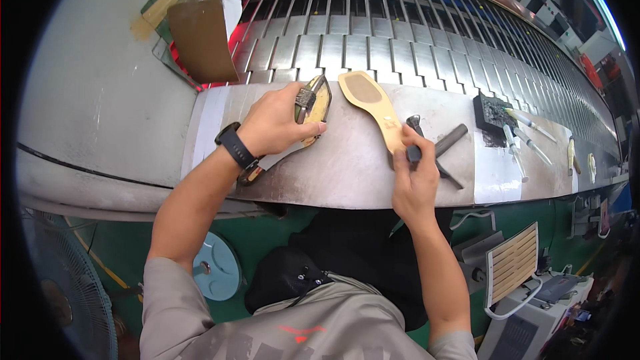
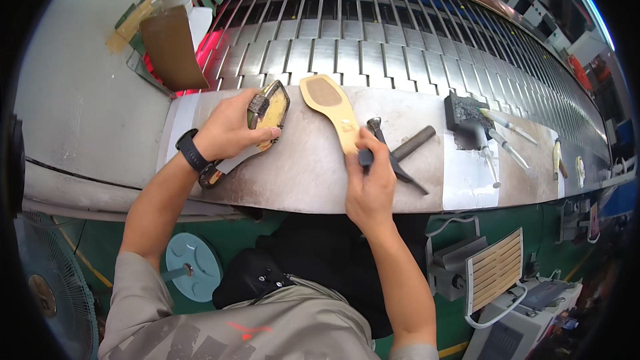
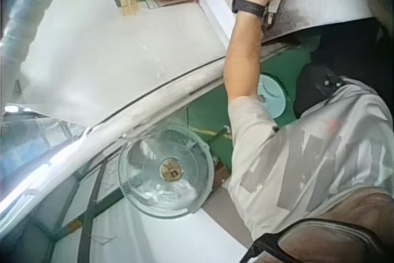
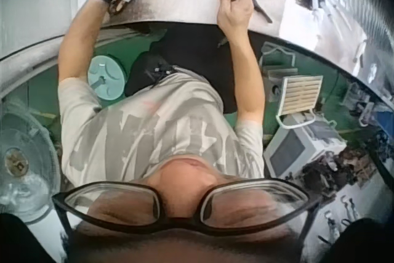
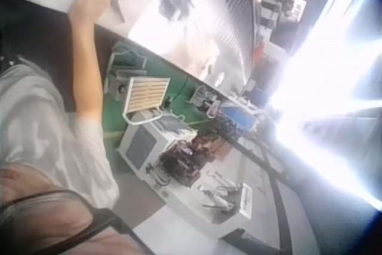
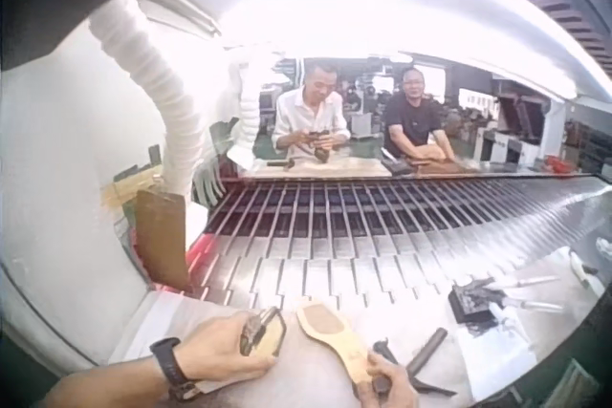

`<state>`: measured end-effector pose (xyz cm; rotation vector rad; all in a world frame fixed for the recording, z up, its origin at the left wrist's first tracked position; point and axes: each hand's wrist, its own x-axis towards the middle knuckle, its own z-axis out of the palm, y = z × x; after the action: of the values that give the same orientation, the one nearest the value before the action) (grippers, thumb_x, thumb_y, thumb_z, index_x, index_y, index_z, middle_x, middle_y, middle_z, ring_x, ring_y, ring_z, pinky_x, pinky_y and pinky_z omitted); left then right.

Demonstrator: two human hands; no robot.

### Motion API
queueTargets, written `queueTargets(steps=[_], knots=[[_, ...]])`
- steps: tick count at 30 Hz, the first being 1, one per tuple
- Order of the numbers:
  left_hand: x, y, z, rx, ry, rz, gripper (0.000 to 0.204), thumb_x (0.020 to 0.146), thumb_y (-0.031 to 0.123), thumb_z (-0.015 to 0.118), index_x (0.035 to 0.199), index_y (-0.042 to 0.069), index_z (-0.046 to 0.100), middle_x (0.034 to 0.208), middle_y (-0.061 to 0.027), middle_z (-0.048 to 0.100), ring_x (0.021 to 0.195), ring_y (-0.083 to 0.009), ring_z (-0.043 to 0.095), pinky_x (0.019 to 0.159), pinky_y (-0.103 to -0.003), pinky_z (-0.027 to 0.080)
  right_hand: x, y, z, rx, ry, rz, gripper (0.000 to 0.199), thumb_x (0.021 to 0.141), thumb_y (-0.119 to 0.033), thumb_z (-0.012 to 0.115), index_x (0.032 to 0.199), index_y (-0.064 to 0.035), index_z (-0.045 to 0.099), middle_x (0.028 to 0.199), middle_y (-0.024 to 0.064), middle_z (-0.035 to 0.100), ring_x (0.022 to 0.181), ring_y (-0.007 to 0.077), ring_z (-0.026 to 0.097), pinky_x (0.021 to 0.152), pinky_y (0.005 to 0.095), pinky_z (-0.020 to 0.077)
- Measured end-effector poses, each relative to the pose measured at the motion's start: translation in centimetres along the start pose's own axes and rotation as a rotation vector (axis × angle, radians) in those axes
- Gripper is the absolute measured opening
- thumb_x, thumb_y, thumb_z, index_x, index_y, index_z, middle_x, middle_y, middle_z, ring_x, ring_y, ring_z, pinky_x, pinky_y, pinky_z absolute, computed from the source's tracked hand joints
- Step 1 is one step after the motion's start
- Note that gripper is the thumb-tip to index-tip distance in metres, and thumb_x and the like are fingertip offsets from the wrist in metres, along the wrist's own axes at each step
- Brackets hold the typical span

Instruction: The person assembles high-heeled shoes by taking shoe uppers and soles from a conveyor, aligning and pressing the soles onto the shoe lasts by hand, and tapping the edges with a hammer.

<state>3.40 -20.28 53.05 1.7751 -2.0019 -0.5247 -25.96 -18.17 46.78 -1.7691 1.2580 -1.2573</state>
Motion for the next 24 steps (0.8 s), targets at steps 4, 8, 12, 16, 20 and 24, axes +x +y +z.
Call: queueTargets(steps=[4, 8, 12, 16, 20, 24], knots=[[-0.8, 3.9, -1.4, -0.666, 0.243, 0.076, 0.061, 0.091, 0.023, 0.089, 0.135, -0.007, 0.059, 0.116, -0.0142, 0.075, 0.103, -0.0173, 0.073, 0.092, -0.033, 0.059, -1.1, 2.1, -4.1, 0.214, 0.112, 0.060, 0.018, 0.111, -0.008, 0.060, 0.127, -0.0007, 0.055, 0.147, 0.0260, 0.062, 0.135, 0.0304, 0.061, 0.115, 0.0410, 0.0464], [-2.5, 4.6, 0.5, -1.164, 0.384, 0.217, 0.066, 0.099, 0.029, 0.085, 0.145, -0.004, 0.051, 0.129, -0.0126, 0.071, 0.115, -0.0179, 0.070, 0.101, -0.035, 0.058, -4.3, 1.1, -7.6, 0.571, 0.091, 0.251, 0.022, 0.105, 0.001, 0.059, 0.126, -0.0024, 0.055, 0.153, 0.0243, 0.055, 0.136, 0.0277, 0.059, 0.117, 0.0422, 0.0455], [-2.8, 4.9, 1.6, -1.327, 0.370, 0.184, 0.067, 0.098, 0.027, 0.085, 0.147, -0.004, 0.050, 0.133, -0.0129, 0.069, 0.119, -0.0184, 0.069, 0.105, -0.036, 0.056, -11.6, -2.0, -9.1, 1.082, 0.197, 0.605, 0.067, 0.107, -0.054, 0.054, 0.148, -0.0015, 0.051, 0.154, 0.0262, 0.056, 0.125, 0.0348, 0.067, 0.087, 0.0481, 0.0630], [-2.4, 6.3, 2.4, -1.352, 0.280, 0.227, 0.067, 0.098, 0.023, 0.084, 0.148, -0.004, 0.049, 0.134, -0.0129, 0.068, 0.120, -0.0191, 0.069, 0.106, -0.036, 0.055, -11.5, -0.7, -7.4, 1.310, -0.123, 0.896, 0.068, 0.112, -0.050, 0.047, 0.149, 0.0070, 0.051, 0.125, 0.0241, 0.074, 0.099, 0.0317, 0.077, 0.075, 0.0441, 0.0633], [-1.7, 6.5, 3.9, -1.341, 0.240, 0.271, 0.068, 0.098, 0.021, 0.084, 0.149, -0.004, 0.047, 0.134, -0.0129, 0.068, 0.122, -0.0200, 0.068, 0.105, -0.037, 0.056, -7.3, 0.7, -4.6, 1.094, -0.389, 0.704, 0.051, 0.113, -0.030, 0.053, 0.144, 0.0104, 0.055, 0.123, 0.0192, 0.075, 0.107, 0.0263, 0.077, 0.091, 0.0391, 0.0627], [-1.5, 6.3, 4.8, -1.406, 0.232, 0.295, 0.062, 0.106, 0.028, 0.074, 0.151, -0.004, 0.046, 0.137, -0.0148, 0.067, 0.125, -0.0211, 0.068, 0.106, -0.038, 0.056, -5.5, -1.6, -2.2, 1.146, -0.294, 0.871, 0.035, 0.109, -0.019, 0.064, 0.132, 0.0077, 0.065, 0.118, 0.0141, 0.076, 0.103, 0.0219, 0.076, 0.089, 0.0367, 0.0620]])
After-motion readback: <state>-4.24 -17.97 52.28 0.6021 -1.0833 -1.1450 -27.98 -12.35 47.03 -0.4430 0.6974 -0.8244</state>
